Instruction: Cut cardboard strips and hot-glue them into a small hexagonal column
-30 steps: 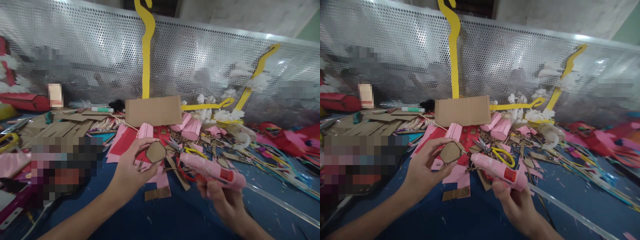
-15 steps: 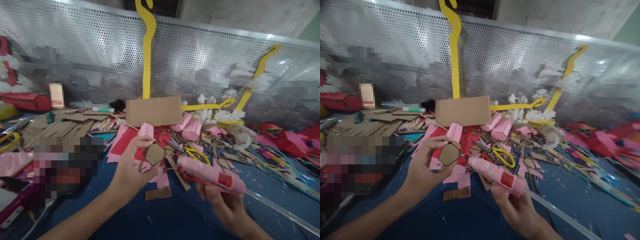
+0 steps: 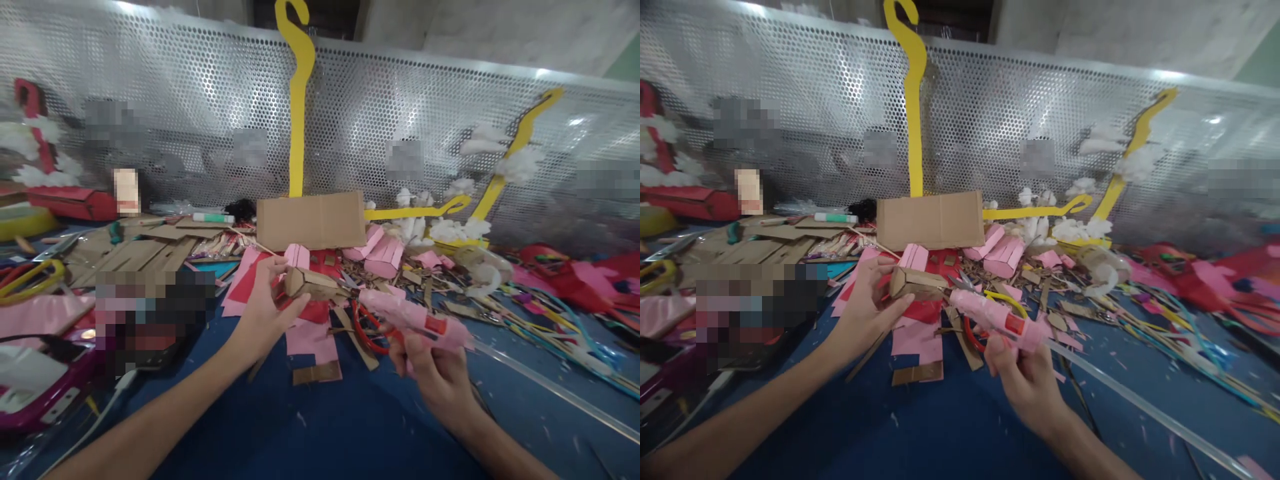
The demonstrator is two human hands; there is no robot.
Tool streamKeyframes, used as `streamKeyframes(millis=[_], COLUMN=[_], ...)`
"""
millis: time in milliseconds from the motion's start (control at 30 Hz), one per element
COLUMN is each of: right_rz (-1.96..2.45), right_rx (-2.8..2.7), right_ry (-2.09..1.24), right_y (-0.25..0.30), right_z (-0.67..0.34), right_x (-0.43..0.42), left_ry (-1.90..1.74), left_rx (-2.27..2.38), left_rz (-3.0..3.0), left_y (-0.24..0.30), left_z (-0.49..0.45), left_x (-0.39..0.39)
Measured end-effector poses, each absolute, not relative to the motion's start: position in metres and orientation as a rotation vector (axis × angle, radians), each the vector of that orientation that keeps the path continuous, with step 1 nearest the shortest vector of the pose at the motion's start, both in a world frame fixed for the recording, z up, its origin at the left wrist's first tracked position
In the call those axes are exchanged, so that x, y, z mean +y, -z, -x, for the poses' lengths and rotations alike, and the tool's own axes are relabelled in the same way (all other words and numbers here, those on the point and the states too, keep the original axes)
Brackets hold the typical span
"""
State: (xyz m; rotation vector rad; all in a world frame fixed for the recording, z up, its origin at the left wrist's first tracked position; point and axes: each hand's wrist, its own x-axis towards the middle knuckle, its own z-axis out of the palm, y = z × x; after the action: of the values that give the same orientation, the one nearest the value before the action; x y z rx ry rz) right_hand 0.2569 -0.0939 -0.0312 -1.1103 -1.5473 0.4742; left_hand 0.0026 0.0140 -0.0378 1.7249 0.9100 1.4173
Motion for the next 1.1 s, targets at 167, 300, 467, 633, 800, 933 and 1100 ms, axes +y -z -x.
streamKeyframes(millis=[167, 300, 467, 633, 800, 933, 1100], right_rz=[1.125, 1.122, 1.117, 1.124, 1.108, 1.108, 1.125], right_rx=[-1.513, -1.549, -1.590, -1.620, -1.628, -1.622, -1.623], right_ry=[-0.522, -0.540, -0.547, -0.539, -0.533, -0.517, -0.502], right_y=[0.033, 0.034, 0.032, 0.030, 0.031, 0.033, 0.035], right_z=[-0.255, -0.255, -0.255, -0.254, -0.256, -0.256, -0.256], right_x=[-0.089, -0.089, -0.090, -0.088, -0.086, -0.084, -0.082], left_ry=[-1.356, -1.291, -1.079, -0.773, -0.633, -0.954, -0.687], left_rx=[1.104, 1.254, 1.515, 2.026, 1.932, 1.769, 1.601], left_rz=[-1.965, -2.101, -2.334, -2.446, -2.490, -2.552, -2.467], left_y=[0.047, 0.048, 0.036, 0.025, 0.025, 0.016, 0.019], left_z=[0.008, 0.022, 0.068, 0.130, 0.161, 0.153, 0.113], left_x=[0.029, 0.016, -0.012, -0.014, -0.010, -0.020, -0.014])
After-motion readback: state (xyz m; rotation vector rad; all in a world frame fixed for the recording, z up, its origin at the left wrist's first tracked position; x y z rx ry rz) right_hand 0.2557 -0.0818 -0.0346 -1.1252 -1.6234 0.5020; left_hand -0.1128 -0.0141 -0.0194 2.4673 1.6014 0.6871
